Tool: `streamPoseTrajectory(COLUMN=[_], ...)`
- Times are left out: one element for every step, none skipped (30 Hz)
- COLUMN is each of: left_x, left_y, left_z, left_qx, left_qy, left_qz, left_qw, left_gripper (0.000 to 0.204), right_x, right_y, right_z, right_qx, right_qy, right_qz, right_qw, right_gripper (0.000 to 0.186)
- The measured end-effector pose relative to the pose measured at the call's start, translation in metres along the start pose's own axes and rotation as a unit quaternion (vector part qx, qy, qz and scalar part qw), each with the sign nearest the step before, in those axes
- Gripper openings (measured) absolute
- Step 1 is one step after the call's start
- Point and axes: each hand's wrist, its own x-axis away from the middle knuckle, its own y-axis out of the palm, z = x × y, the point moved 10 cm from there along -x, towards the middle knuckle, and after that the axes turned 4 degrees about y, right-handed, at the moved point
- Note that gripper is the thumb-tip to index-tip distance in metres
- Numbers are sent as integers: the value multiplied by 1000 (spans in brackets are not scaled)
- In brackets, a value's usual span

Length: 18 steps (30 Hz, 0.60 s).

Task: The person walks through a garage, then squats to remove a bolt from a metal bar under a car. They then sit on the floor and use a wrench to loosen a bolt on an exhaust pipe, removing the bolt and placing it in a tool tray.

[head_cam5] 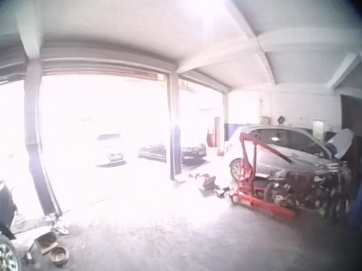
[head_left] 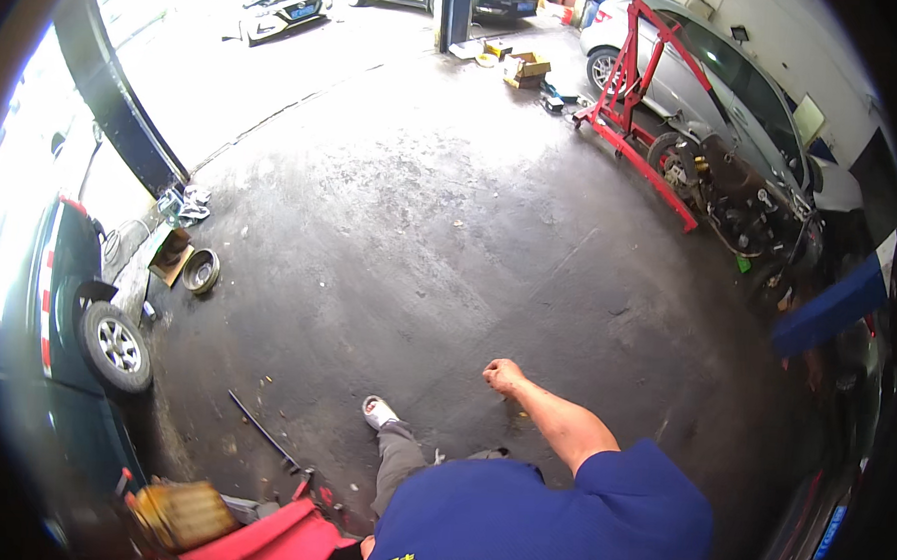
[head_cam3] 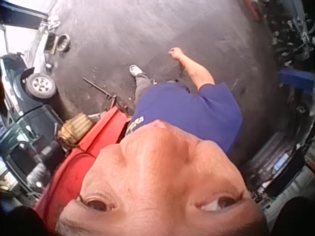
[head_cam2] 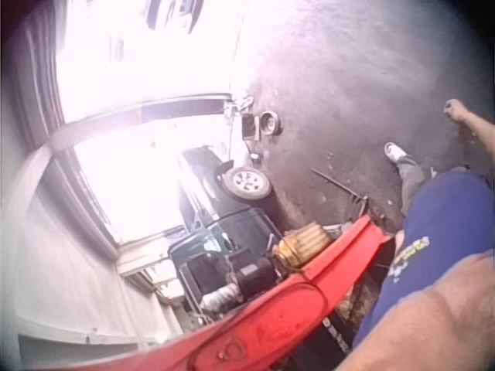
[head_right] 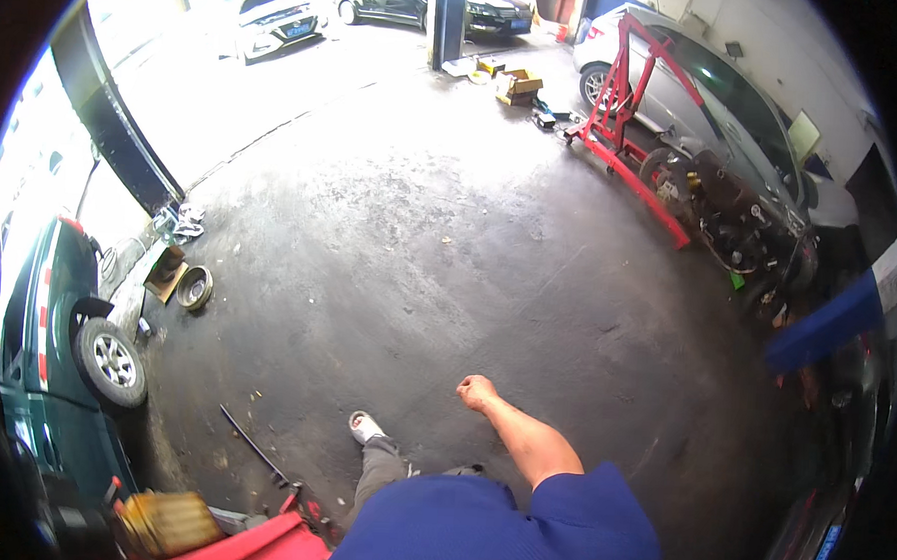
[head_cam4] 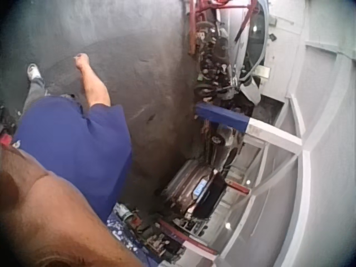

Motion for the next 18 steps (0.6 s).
streamPoseTrajectory(left_x=[-34,-63,-94,-123,-150,-178,-208,-235,-264,-293,-321,-347,-373,-399,-425,-450,-476,-492], left_y=[-23,-50,-78,-105,-139,-173,-211,-247,-290,-331,-366,-396,-420,-441,-459,-469,-473,-478], left_z=[15,32,51,72,93,116,144,171,206,239,273,303,330,355,376,396,406,416], left_qx=[-7,-10,-3,26,79,127,181,220,249,283,292,319,306,310,305,320,367,356], left_qy=[10,14,13,1,-22,-41,-49,-58,-24,-5,23,43,58,71,83,90,73,90], left_qz=[-11,-21,-35,-42,-42,-37,-17,4,39,65,80,91,97,97,106,109,94,105], left_qw=[1000,1000,999,999,996,990,982,974,967,957,953,942,945,943,943,937,923,924], left_gripper=[27,27,26,26,26,26,25,25,24,22,22,22,22,22,23,24,25,28], right_x=[-19,-36,-46,-45,-57,-60,-58,-59,-60,-67,-78,-91,-111,-136,-165,-196,-235,-271], right_y=[13,24,33,60,83,108,130,132,140,146,145,149,162,172,181,187,189,194], right_z=[-8,-13,-8,-46,-32,-21,-19,-28,-41,-45,-29,-41,-55,-69,-92,-118,-146,-185], right_qx=[-25,4,33,360,345,357,395,359,398,403,230,149,209,285,299,332,399,437], right_qy=[-11,-7,19,-179,-120,-85,-77,-73,-96,-58,132,157,144,129,92,53,33,-31], right_qz=[2,49,92,107,16,-78,-149,-128,-124,-134,-130,-102,-142,-177,-157,-138,-132,-151], right_qw=[1000,999,995,909,931,927,903,922,904,904,955,971,957,933,937,932,907,886], right_gripper=[31,19,15,18,19,22,25,26,26,26,29,20,21,22,22,22,22,21])
